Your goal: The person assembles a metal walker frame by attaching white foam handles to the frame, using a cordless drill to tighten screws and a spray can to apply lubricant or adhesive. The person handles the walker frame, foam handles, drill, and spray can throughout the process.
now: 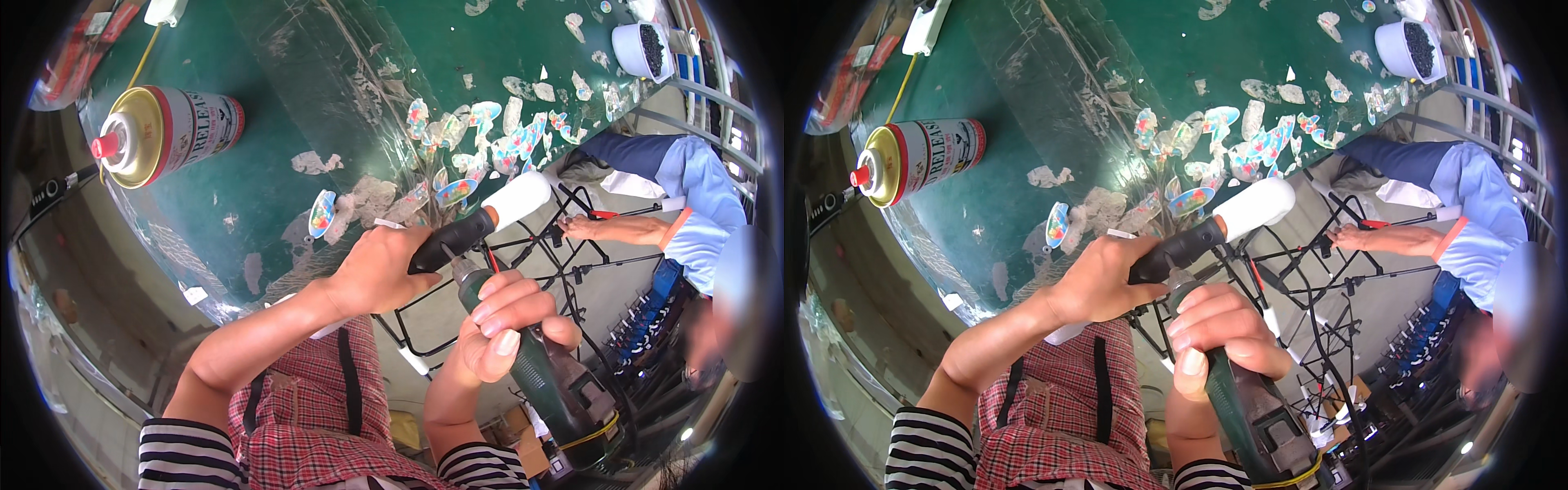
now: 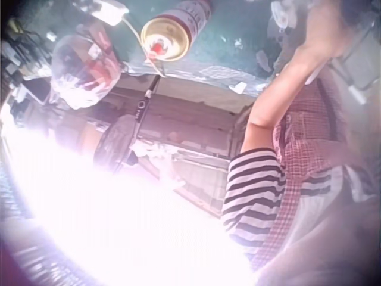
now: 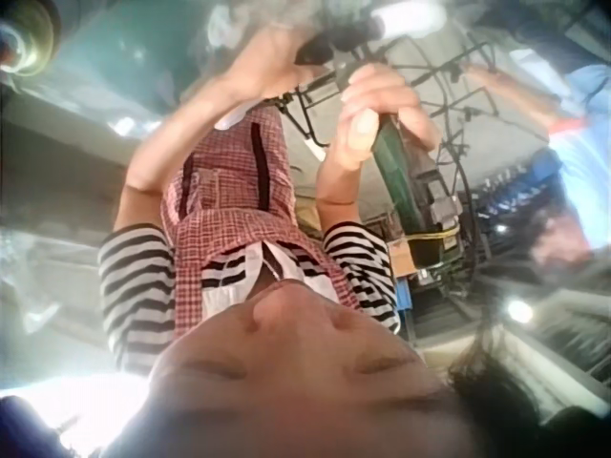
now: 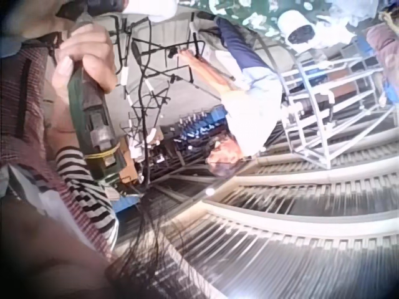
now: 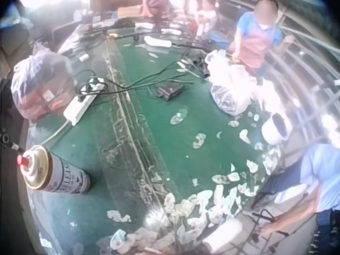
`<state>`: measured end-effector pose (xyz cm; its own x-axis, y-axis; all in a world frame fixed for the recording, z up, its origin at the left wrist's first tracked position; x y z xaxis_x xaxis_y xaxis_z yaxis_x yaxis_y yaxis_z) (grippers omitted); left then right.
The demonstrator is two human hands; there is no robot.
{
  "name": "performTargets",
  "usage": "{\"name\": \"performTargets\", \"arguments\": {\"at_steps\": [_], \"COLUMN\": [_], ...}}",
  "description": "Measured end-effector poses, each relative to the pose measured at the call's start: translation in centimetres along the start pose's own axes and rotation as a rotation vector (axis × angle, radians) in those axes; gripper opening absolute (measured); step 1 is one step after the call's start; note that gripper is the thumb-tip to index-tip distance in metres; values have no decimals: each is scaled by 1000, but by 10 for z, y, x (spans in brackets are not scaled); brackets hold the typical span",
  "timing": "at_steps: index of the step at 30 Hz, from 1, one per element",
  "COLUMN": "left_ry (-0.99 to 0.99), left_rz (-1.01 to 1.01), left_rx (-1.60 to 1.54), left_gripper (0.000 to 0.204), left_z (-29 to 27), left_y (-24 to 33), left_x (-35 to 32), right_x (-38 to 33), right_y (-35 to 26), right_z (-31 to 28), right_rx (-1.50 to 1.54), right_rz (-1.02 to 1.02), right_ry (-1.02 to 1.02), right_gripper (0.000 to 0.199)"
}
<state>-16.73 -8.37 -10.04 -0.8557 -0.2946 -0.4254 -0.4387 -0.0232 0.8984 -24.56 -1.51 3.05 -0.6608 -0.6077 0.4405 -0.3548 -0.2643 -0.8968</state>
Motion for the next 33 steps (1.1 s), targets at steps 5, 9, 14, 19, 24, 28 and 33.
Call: {"name": "performTargets", "arguments": {"at_steps": [5,9,14,19,24,28,33], "left_ry": [-8,-2,-66,-50,593,721,700], "left_rz": [-5,12,2,150,354,360,387], "left_rx": [22,3,20,127,492,825,503], "left_gripper": [39,42,45,46,31,27,17], "left_z": [2,2,1,-32,-68,-58,-68], "left_y": [-3,-2,-1,14,44,52,47], "left_x": [0,0,2,32,107,149,131], "right_x": [2,2,5,-1,4,-1,-3], "right_y": [1,3,3,-12,-20,-21,-25], "right_z": [-1,-2,-3,-33,-50,-50,-53], "right_rx": [6,35,53,187,213,207,219], "right_rz": [-14,2,-28,-49,-20,-28,-17], "right_ry": [-31,-13,-79,205,214,170,171], "right_gripper": [35,37,41,42,41,40,40]}}
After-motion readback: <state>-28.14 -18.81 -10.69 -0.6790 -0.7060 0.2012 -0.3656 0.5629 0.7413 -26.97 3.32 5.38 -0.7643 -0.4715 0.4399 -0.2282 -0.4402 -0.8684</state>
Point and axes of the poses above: each hand's wrist, its own x-axis towards the middle knuckle, its own z-axis out of the palm, y = z × x, the point moved 8 cm from there along x, towards the middle knuckle, and after that the axes turned 1 degree about -z, right-handed, at the moved point
